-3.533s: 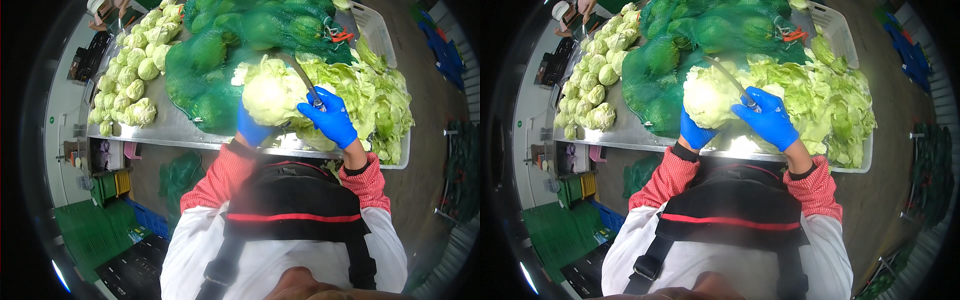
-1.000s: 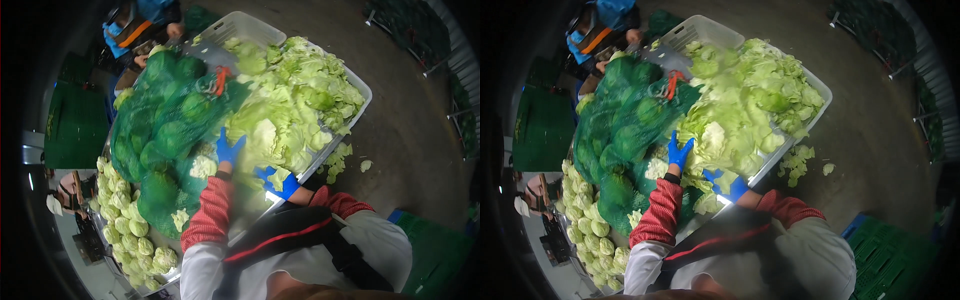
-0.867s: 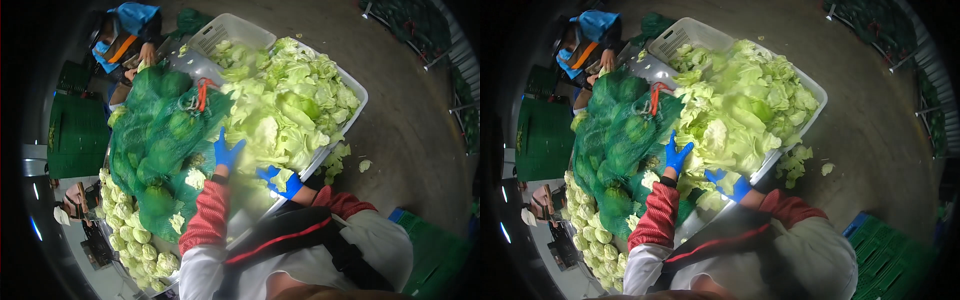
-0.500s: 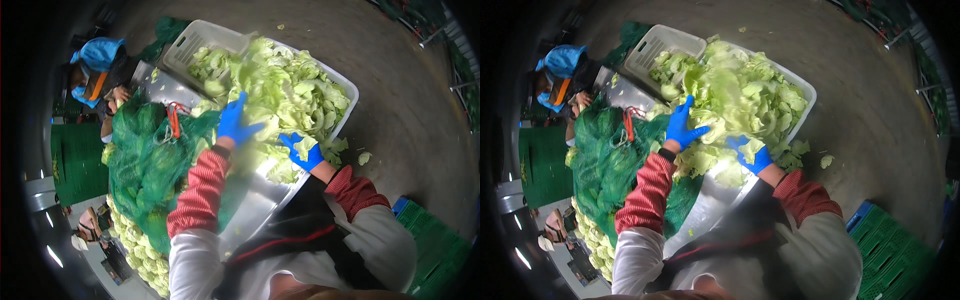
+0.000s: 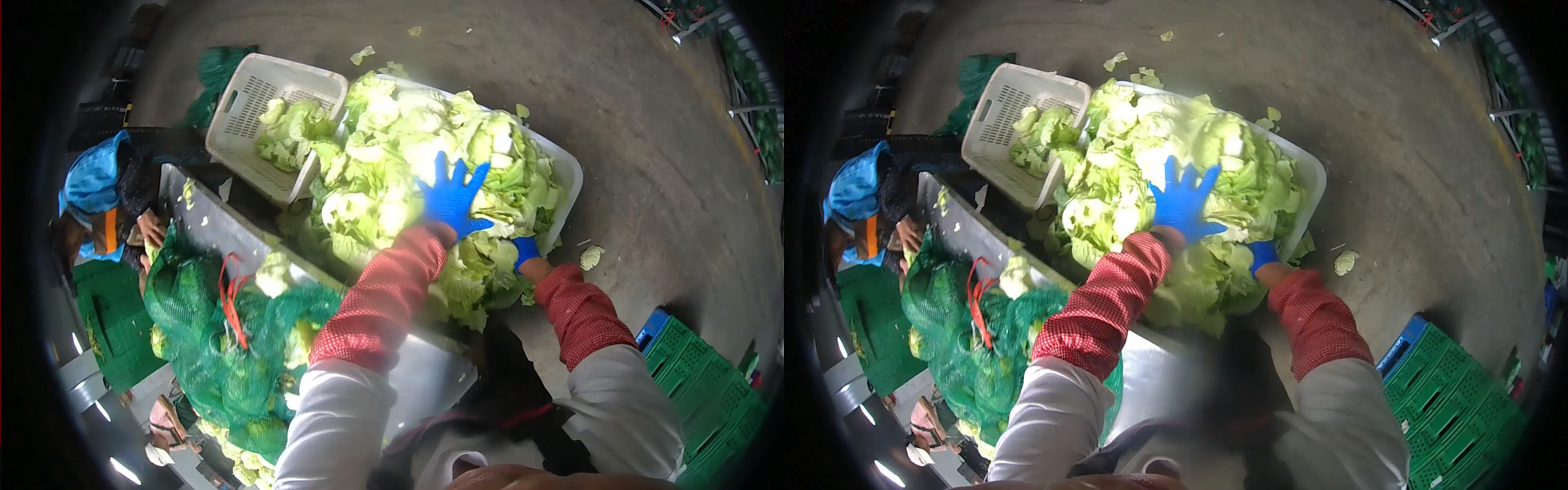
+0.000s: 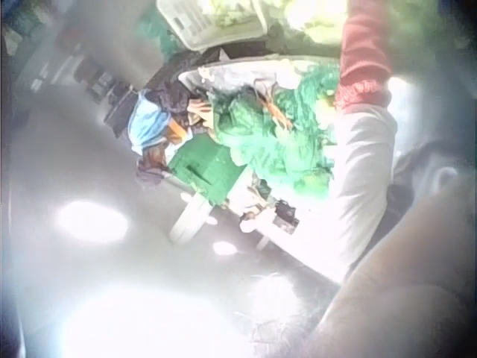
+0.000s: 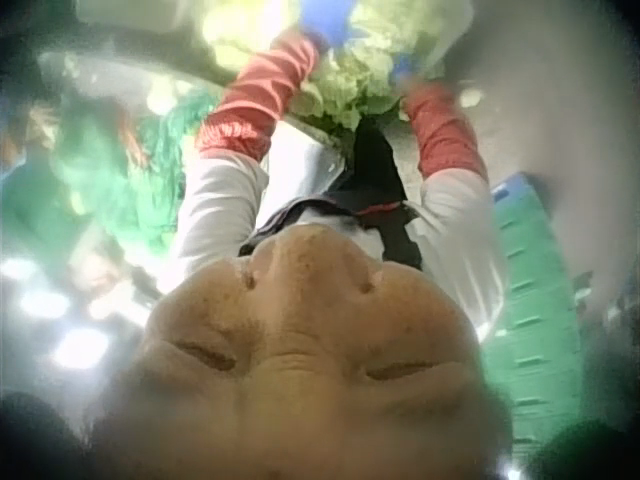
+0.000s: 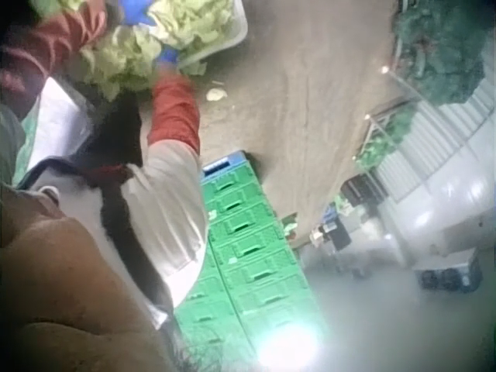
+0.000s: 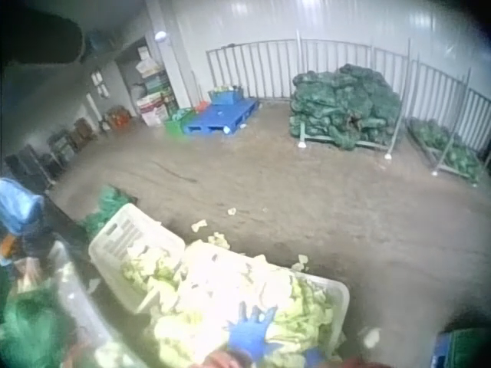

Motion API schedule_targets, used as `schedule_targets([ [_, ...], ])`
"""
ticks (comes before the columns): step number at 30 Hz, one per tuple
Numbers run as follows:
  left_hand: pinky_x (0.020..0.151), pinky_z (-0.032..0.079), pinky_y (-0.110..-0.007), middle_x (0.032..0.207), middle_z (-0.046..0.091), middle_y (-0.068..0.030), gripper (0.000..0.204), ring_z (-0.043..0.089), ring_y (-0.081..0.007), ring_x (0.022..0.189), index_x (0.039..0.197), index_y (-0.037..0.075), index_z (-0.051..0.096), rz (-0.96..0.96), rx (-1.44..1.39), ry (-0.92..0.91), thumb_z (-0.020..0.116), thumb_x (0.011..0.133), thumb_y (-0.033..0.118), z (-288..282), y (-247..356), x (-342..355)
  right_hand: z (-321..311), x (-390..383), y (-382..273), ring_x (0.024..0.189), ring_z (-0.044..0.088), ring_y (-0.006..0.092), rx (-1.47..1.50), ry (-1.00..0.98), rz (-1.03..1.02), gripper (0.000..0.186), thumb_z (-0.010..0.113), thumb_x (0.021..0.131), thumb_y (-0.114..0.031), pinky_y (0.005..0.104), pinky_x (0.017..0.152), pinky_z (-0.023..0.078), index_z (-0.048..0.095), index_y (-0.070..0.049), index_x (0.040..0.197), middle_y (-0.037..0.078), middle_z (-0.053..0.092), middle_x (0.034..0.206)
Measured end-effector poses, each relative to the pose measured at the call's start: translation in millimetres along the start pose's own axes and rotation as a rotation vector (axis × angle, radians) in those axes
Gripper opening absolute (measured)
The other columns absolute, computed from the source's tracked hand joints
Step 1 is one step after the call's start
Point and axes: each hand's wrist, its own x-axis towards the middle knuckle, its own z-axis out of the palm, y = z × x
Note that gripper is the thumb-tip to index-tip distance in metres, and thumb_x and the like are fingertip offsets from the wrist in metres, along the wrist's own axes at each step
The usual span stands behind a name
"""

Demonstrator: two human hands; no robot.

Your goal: The person takes cabbages from a mesh bag, trims and peels the outer leaves using a small knife and by hand, and places the cleaned cabbages on the table.

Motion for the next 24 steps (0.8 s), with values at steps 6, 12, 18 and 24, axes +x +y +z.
schedule_targets([
  [6, 0.089, 0.028, -0.071, 0.141, 0.026, -0.0114, 0.085, 0.008, -0.0367, 0.134, 0.138, 0.031, 0.023, 0.24, 0.114, -0.055, 0.065, 0.069, 0.054, 44.5, 24.4, 42.1, -2.4, 26.6, -35.3, 0.09, 0.058, 0.0301, 0.173, -0.878, 0.564, 0.03, 0.047, 0.083, -0.016, 0.0415, 0.081, 0.043, 0.053, -0.007, 0.111, 0.016, 0.06, 0.101],
  [12, 0.085, 0.032, -0.07, 0.137, 0.031, -0.0113, 0.09, 0.011, -0.0357, 0.134, 0.138, 0.032, 0.024, 0.229, 0.122, 0.035, 0.067, 0.063, 0.056, 39.4, 31.4, 53.6, -31.3, 19.6, -51.1, 0.082, 0.06, 0.0309, 0.156, -0.627, 0.376, 0.023, 0.046, 0.082, -0.014, 0.0413, 0.073, 0.046, 0.057, -0.007, 0.102, 0.015, 0.062, 0.094],
  [18, 0.093, 0.035, -0.058, 0.136, 0.032, -0.0155, 0.088, 0.015, -0.0386, 0.132, 0.138, 0.028, 0.025, 0.215, 0.033, 0.061, 0.07, 0.065, 0.047, 23.4, 21.6, 23.0, -106.6, 10.9, -93.4, 0.074, 0.062, 0.0317, -0.139, -0.543, 0.245, 0.019, 0.046, 0.081, -0.012, 0.0411, 0.066, 0.048, 0.06, -0.007, 0.092, 0.014, 0.064, 0.087],
  [24, 0.091, 0.037, -0.058, 0.137, 0.029, -0.0175, 0.09, 0.016, -0.0361, 0.132, 0.138, 0.027, 0.025, 0.303, 0.196, -0.054, 0.071, 0.063, 0.049, 53.2, 58.2, 18.2, -180.9, -67.0, -75.7, 0.074, 0.061, 0.0331, 0.045, -0.402, 0.231, 0.02, 0.054, 0.079, -0.02, 0.0394, 0.063, 0.049, 0.06, -0.011, 0.096, 0.013, 0.062, 0.086],
])
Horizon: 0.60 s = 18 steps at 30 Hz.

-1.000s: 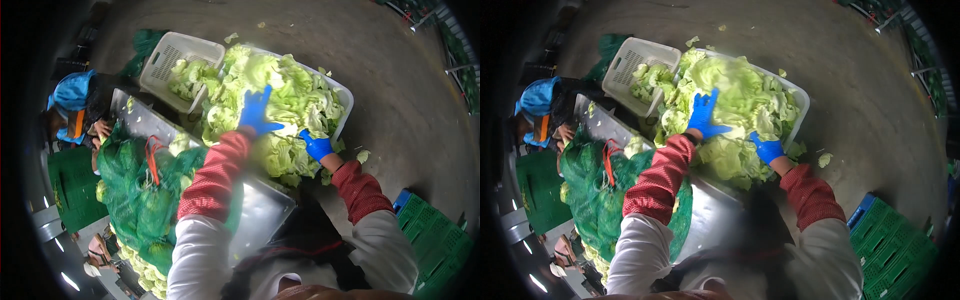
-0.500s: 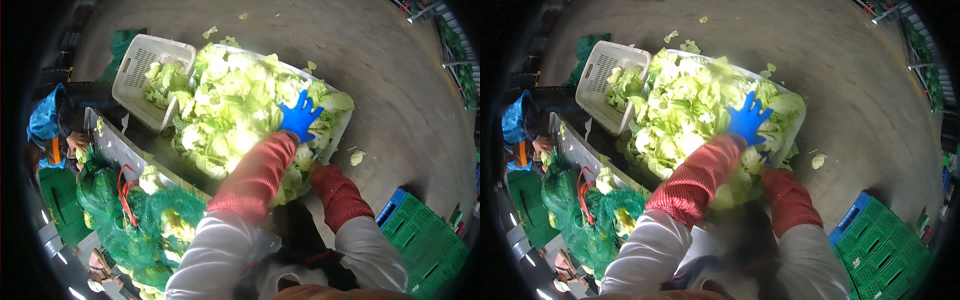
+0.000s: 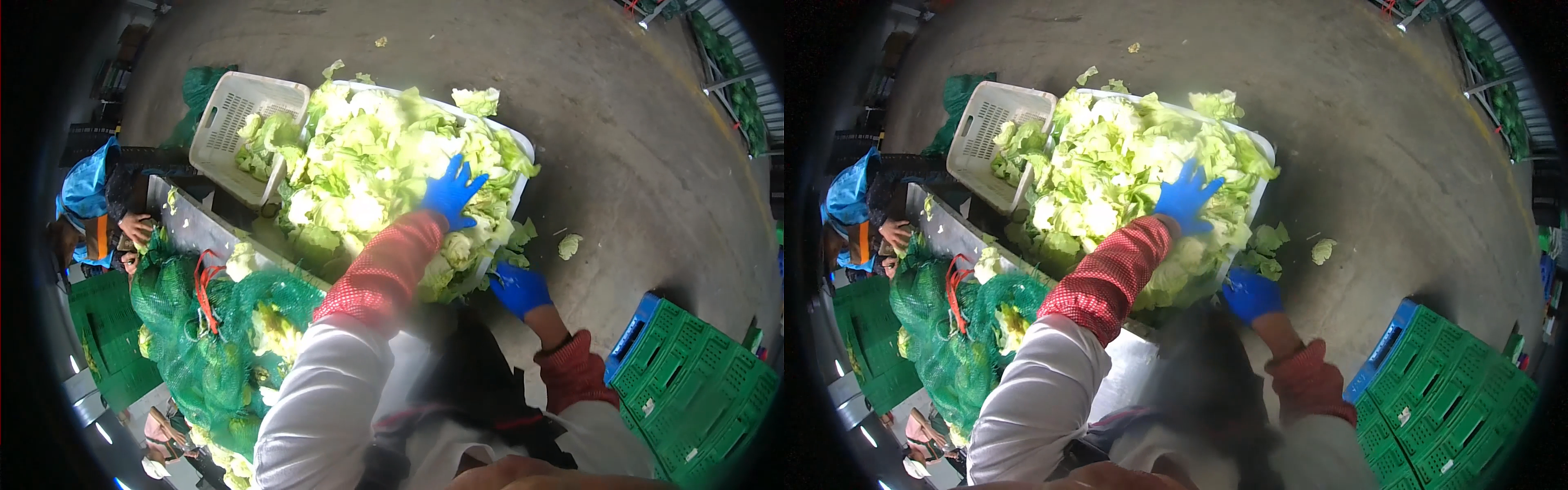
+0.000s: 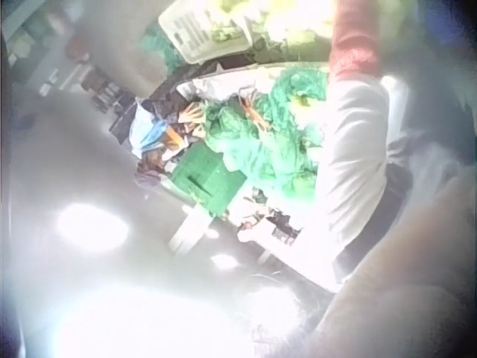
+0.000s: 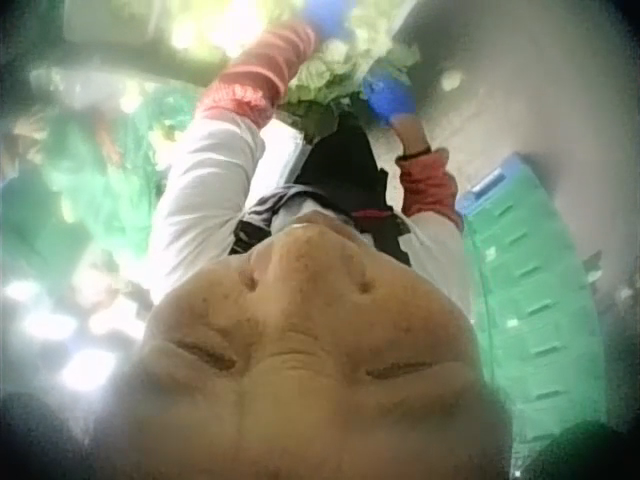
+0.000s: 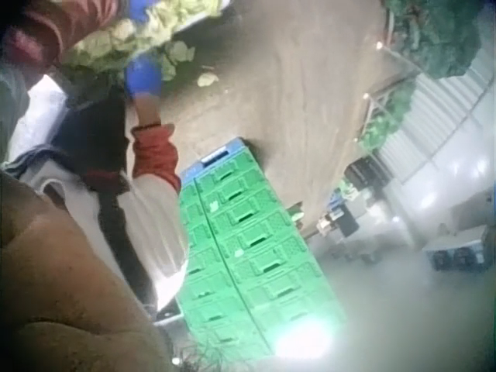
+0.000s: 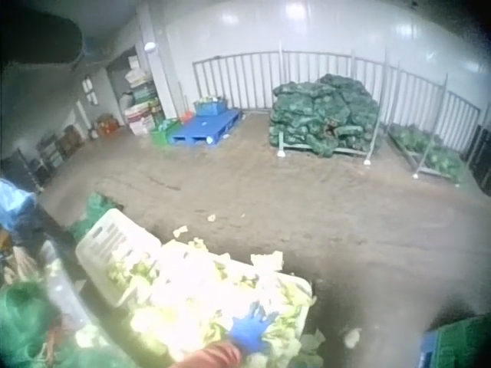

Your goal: The person takes cabbages from a mesh bag, trims and peels the outer leaves using a small knife and by hand, and places the cleaned cabbages on the table.

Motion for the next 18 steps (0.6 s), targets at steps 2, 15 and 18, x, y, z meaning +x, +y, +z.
schedule_targets([
  [2, 0.091, 0.037, -0.057, 0.138, 0.028, -0.0178, 0.091, 0.016, -0.0348, 0.133, 0.138, 0.027, 0.025, 0.006, -0.001, 0.014, 0.071, 0.063, 0.05, 13.0, -3.4, 10.6, 9.3, -14.1, 8.8, 0.075, 0.061, 0.0326, 0.084, 0.028, -0.043, 0.021, 0.055, 0.079, -0.023, 0.0393, 0.063, 0.049, 0.059, -0.012, 0.097, 0.014, 0.062, 0.087],
  [15, 0.096, 0.033, -0.057, 0.144, 0.02, -0.0119, 0.066, 0.022, -0.0372, 0.13, 0.136, 0.031, 0.03, -0.006, -0.21, -0.013, 0.061, 0.078, 0.025, -21.9, 22.5, -37.9, -20.6, -32.1, 9.0, 0.05, 0.05, 0.0176, 0.788, 0.025, 0.122, 0.017, 0.051, 0.087, -0.025, 0.0305, 0.046, 0.04, 0.057, -0.01, 0.092, 0.003, 0.051, 0.061],
  [18, 0.099, 0.036, -0.045, 0.142, 0.024, -0.0154, 0.068, 0.034, -0.0414, 0.122, 0.138, 0.027, 0.027, 0.111, -0.477, 0.294, 0.06, 0.079, 0.026, -43.1, 27.4, -122.3, -70.3, -28.0, -27.5, 0.039, 0.033, 0.0042, 1.612, -0.17, 0.275, 0.017, 0.052, 0.087, -0.026, 0.0209, 0.036, 0.025, 0.058, -0.011, 0.089, -0.005, 0.038, 0.054],
])
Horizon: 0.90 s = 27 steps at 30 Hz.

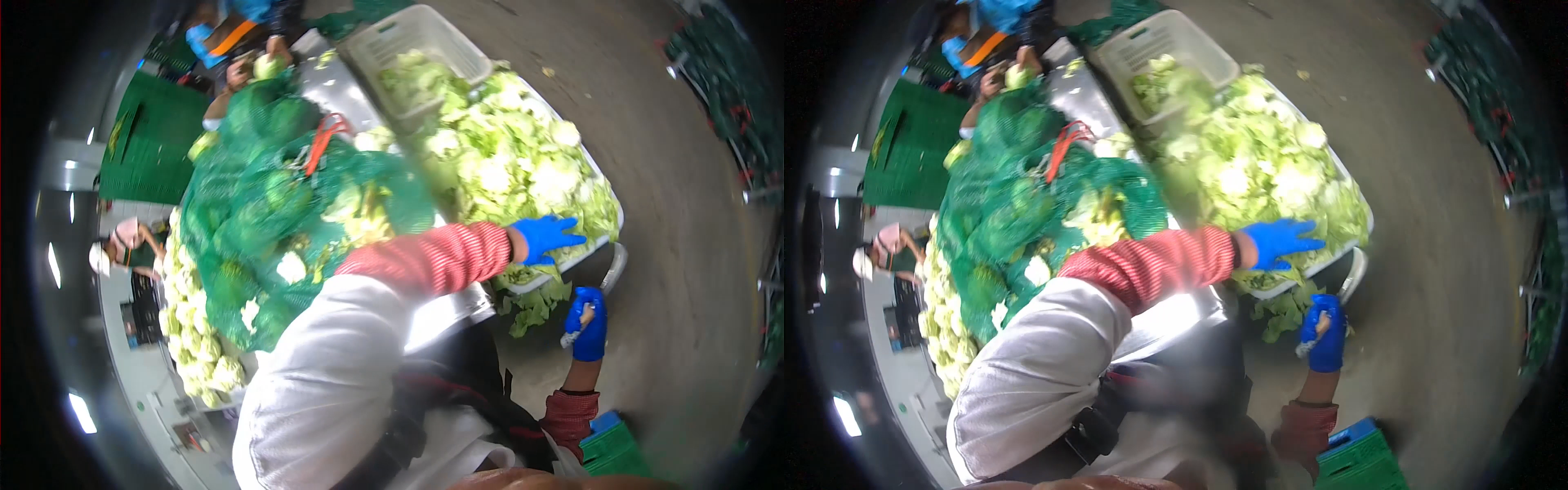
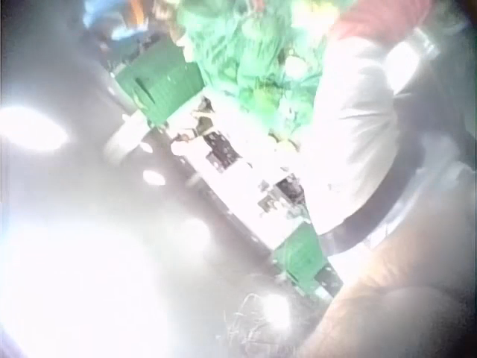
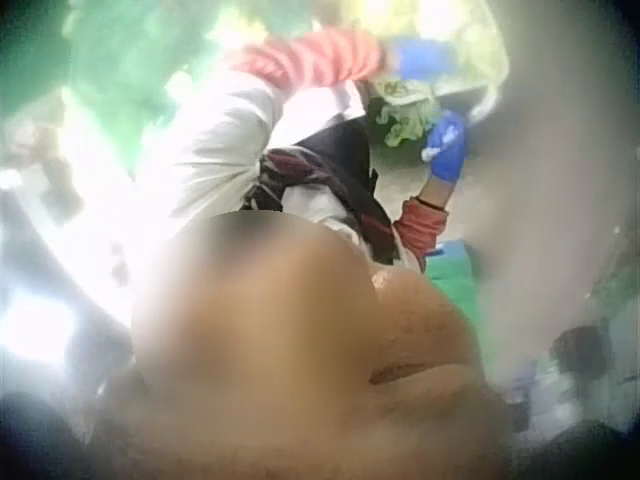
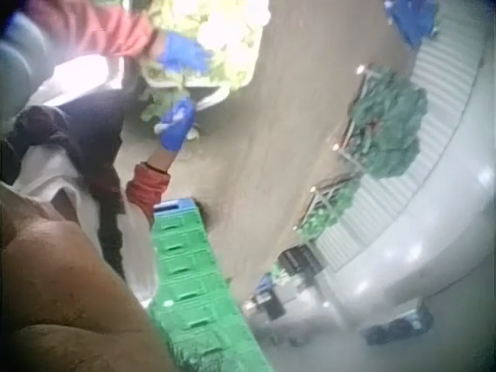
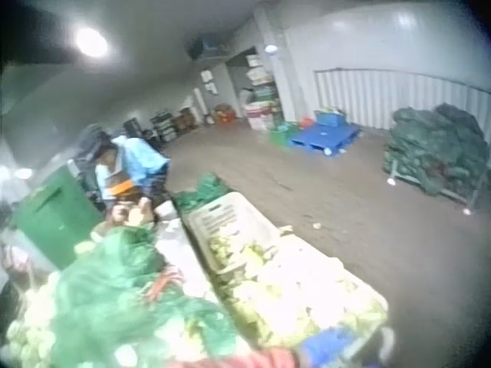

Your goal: The person takes cabbages from a mesh bag, trims and peels the outer leaves using a small knife and by hand, and places the cleaned cabbages on the table.

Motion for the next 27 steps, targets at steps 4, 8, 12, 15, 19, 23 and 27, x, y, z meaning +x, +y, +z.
schedule_targets([
  [4, 0.088, 0.044, -0.039, 0.11, 0.055, -0.0166, 0.061, 0.055, -0.029, 0.101, 0.133, 0.015, 0.038, -0.309, -0.48, 0.366, 0.064, 0.079, 0.029, -34.5, 29.1, -134.2, 34.9, 14.9, 15.0, 0.041, 0.036, 0.0051, -0.468, 0.135, -0.044, 0.025, 0.053, 0.087, -0.032, 0.0221, 0.038, 0.029, 0.059, -0.008, 0.091, -0.004, 0.042, 0.054],
  [8, 0.077, 0.047, -0.027, 0.092, 0.063, -0.0046, 0.018, 0.059, -0.0142, 0.086, 0.098, 0.006, 0.062, -0.531, -0.157, 0.767, 0.053, 0.088, 0.017, -31.0, 16.9, -286.3, 85.0, 27.6, 41.7, 0.044, 0.04, 0.0054, -0.766, -0.002, -0.159, 0.028, 0.055, 0.087, -0.033, 0.0231, 0.04, 0.033, 0.061, -0.006, 0.09, -0.003, 0.047, 0.058],
  [12, 0.047, 0.049, -0.033, 0.079, 0.062, -0.0105, 0.017, 0.061, -0.0198, 0.059, 0.096, 0.008, 0.058, -1.125, -0.623, 0.704, 0.055, 0.086, 0.022, 25.3, -52.3, -495.6, 202.8, 7.2, 88.7, 0.044, 0.041, 0.0057, -0.84, -0.481, -0.066, 0.022, 0.054, 0.088, -0.03, 0.0234, 0.041, 0.035, 0.064, -0.011, 0.086, -0.004, 0.045, 0.056],
  [15, 0.044, 0.048, -0.032, 0.073, 0.061, -0.0144, 0.019, 0.06, -0.0233, 0.053, 0.101, 0.007, 0.055, -1.346, -0.547, 0.942, 0.053, 0.084, 0.015, 18.6, -75.8, -523.3, 291.2, -4.1, 116.6, 0.051, 0.053, 0.017, -1.217, -0.718, -0.001, 0.036, 0.052, 0.086, -0.04, 0.0298, 0.05, 0.043, 0.061, -0.005, 0.092, 0.007, 0.055, 0.064],
  [19, 0.076, 0.046, -0.042, 0.099, 0.059, -0.024, 0.034, 0.058, -0.0379, 0.09, 0.103, 0.0, 0.057, -1.466, -0.267, 0.939, 0.054, 0.082, 0.027, -123.3, -79.0, -503.2, 351.1, 58.0, 191.8, 0.098, 0.057, 0.0325, -1.336, -0.993, -0.375, 0.049, 0.048, 0.087, -0.038, 0.037, 0.085, 0.043, 0.045, -0.006, 0.124, 0.018, 0.059, 0.107],
  [23, 0.076, 0.046, -0.043, 0.097, 0.06, -0.0239, 0.035, 0.058, -0.039, 0.088, 0.102, 0.002, 0.058, -1.053, 0.114, 1.399, 0.054, 0.081, 0.03, -179.0, -70.4, -493.6, 433.9, 117.9, 187.7, 0.077, 0.059, 0.0222, -1.302, -0.649, -0.03, 0.054, 0.052, 0.083, -0.046, 0.0335, 0.067, 0.048, 0.051, -0.004, 0.117, 0.014, 0.062, 0.096],
  [27, 0.086, 0.042, -0.042, 0.106, 0.058, -0.0233, 0.048, 0.055, -0.0379, 0.101, 0.109, 0.002, 0.057, -1.218, -0.076, 0.9, 0.054, 0.08, 0.04, -124.7, -86.8, -475.0, 461.5, 134.1, 196.6, 0.047, 0.046, 0.0152, -1.339, -0.588, -0.299, 0.043, 0.048, 0.085, -0.048, 0.0294, 0.042, 0.038, 0.058, -0.006, 0.087, 0.007, 0.056, 0.067],
])
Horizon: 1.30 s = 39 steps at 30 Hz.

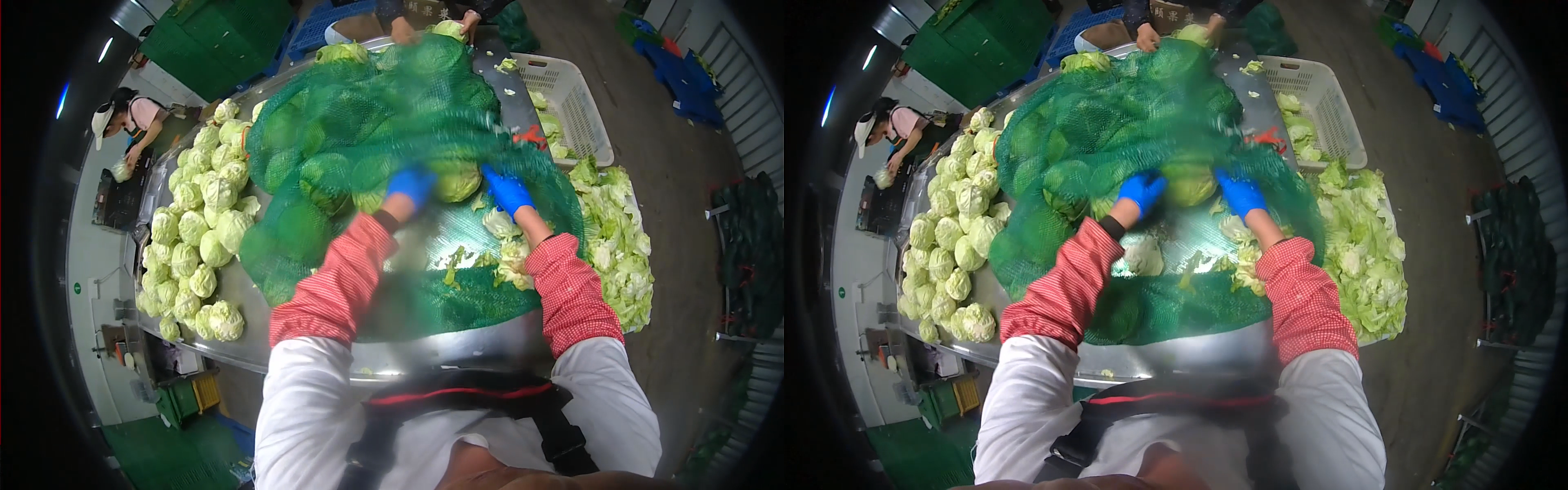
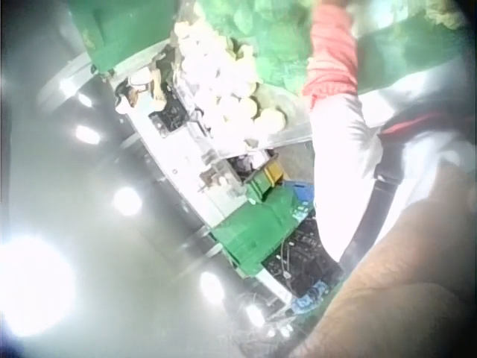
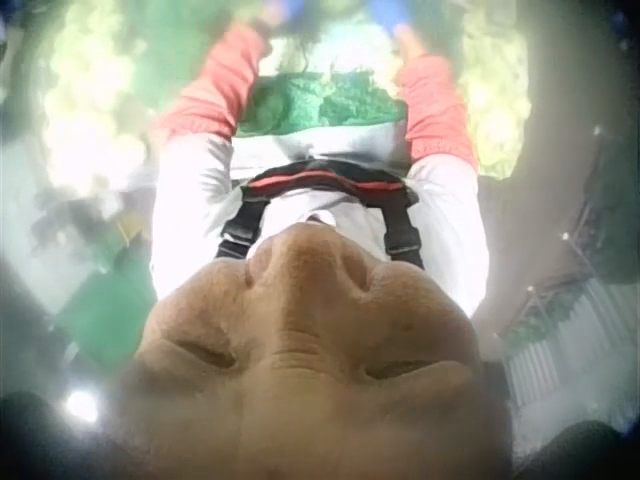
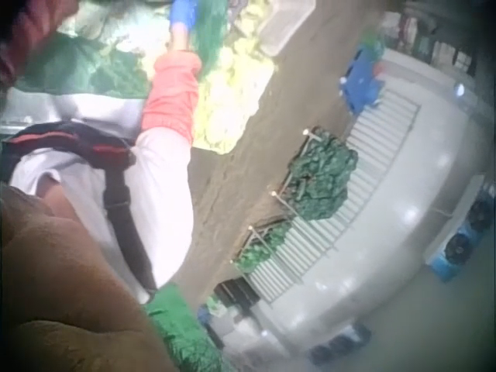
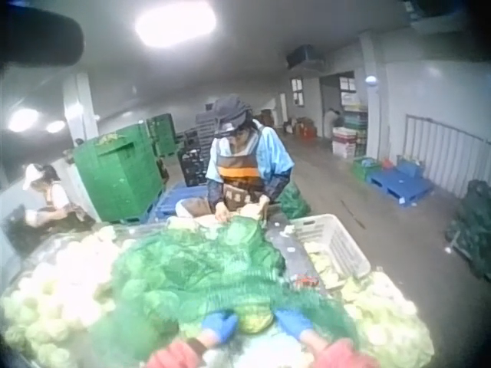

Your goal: The person takes cabbages from a mesh bag, trims and peels the outer leaves using a small knife and by hand, and places the cleaned cabbages on the table.

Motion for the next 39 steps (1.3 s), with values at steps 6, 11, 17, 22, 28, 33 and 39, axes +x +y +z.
schedule_targets([
  [6, 0.098, 0.033, -0.039, 0.129, 0.043, -0.0195, 0.054, 0.043, -0.0349, 0.116, 0.124, 0.005, 0.046, 0.058, 0.232, 0.054, 0.047, 0.084, 0.041, 79.6, -27.4, 77.1, 21.3, 21.6, 53.9, 0.047, 0.045, 0.0122, 0.197, -0.249, 0.144, 0.045, 0.039, 0.091, -0.044, 0.0288, 0.044, 0.039, 0.059, -0.006, 0.08, 0.005, 0.055, 0.061],
  [11, 0.094, 0.037, -0.041, 0.126, 0.043, -0.0229, 0.074, 0.046, -0.0358, 0.112, 0.124, 0.001, 0.043, 0.005, -0.051, 0.019, 0.055, 0.075, 0.055, 101.1, -24.0, 49.6, -3.4, -35.2, 16.7, 0.049, 0.046, 0.0132, 0.349, -0.154, 0.336, 0.042, 0.053, 0.083, -0.044, 0.0295, 0.044, 0.039, 0.056, -0.004, 0.096, 0.006, 0.052, 0.061],
  [17, 0.091, 0.037, -0.042, 0.112, 0.044, -0.0246, 0.089, 0.044, -0.0372, 0.102, 0.129, 0.003, 0.04, 0.064, -0.152, -0.113, 0.076, 0.058, 0.044, -10.4, 102.9, -136.8, -42.6, -150.2, 18.3, 0.043, 0.04, 0.0086, 0.534, -0.349, 0.292, 0.045, 0.046, 0.088, -0.049, 0.0242, 0.038, 0.033, 0.057, -0.007, 0.102, -0.001, 0.045, 0.058],
  [22, 0.095, 0.037, -0.041, 0.117, 0.04, -0.0224, 0.104, 0.044, -0.0364, 0.108, 0.133, 0.004, 0.031, 0.061, -0.11, -0.078, 0.08, 0.051, 0.044, 46.5, 68.1, -200.9, -3.8, -214.8, 68.3, 0.046, 0.041, 0.0095, 0.551, -0.269, 0.436, 0.043, 0.048, 0.088, -0.047, 0.0254, 0.04, 0.036, 0.049, -0.009, 0.109, 0.001, 0.046, 0.067],
  [28, 0.093, 0.039, -0.04, 0.117, 0.039, -0.021, 0.106, 0.045, -0.034, 0.108, 0.134, 0.003, 0.027, -0.027, -0.144, -0.025, 0.081, 0.051, 0.041, 63.1, 65.9, -207.5, -19.6, -256.8, 69.9, 0.068, 0.061, 0.0237, 0.133, -0.175, 0.04, 0.03, 0.046, 0.089, -0.029, 0.0329, 0.057, 0.048, 0.049, -0.011, 0.114, 0.009, 0.061, 0.086],
  [33, 0.091, 0.04, -0.041, 0.115, 0.039, -0.0232, 0.109, 0.046, -0.0358, 0.106, 0.134, 0.001, 0.027, -0.166, -0.112, -0.057, 0.081, 0.049, 0.043, 64.0, 81.0, -201.0, -12.7, -270.7, 61.8, 0.078, 0.061, 0.0328, -0.442, 0.136, -0.47, 0.027, 0.042, 0.087, -0.022, 0.0413, 0.064, 0.048, 0.048, -0.01, 0.111, 0.015, 0.061, 0.089],
  [39, 0.089, 0.041, -0.042, 0.112, 0.04, -0.0251, 0.11, 0.046, -0.0381, 0.104, 0.133, 0.001, 0.028, -0.058, -0.013, -0.005, 0.081, 0.047, 0.045, 68.2, 98.2, -201.1, -7.0, -252.0, 67.0, 0.079, 0.06, 0.0332, -0.601, -0.126, -0.214, 0.02, 0.039, 0.087, -0.02, 0.0423, 0.065, 0.048, 0.049, -0.009, 0.101, 0.017, 0.06, 0.088],
])
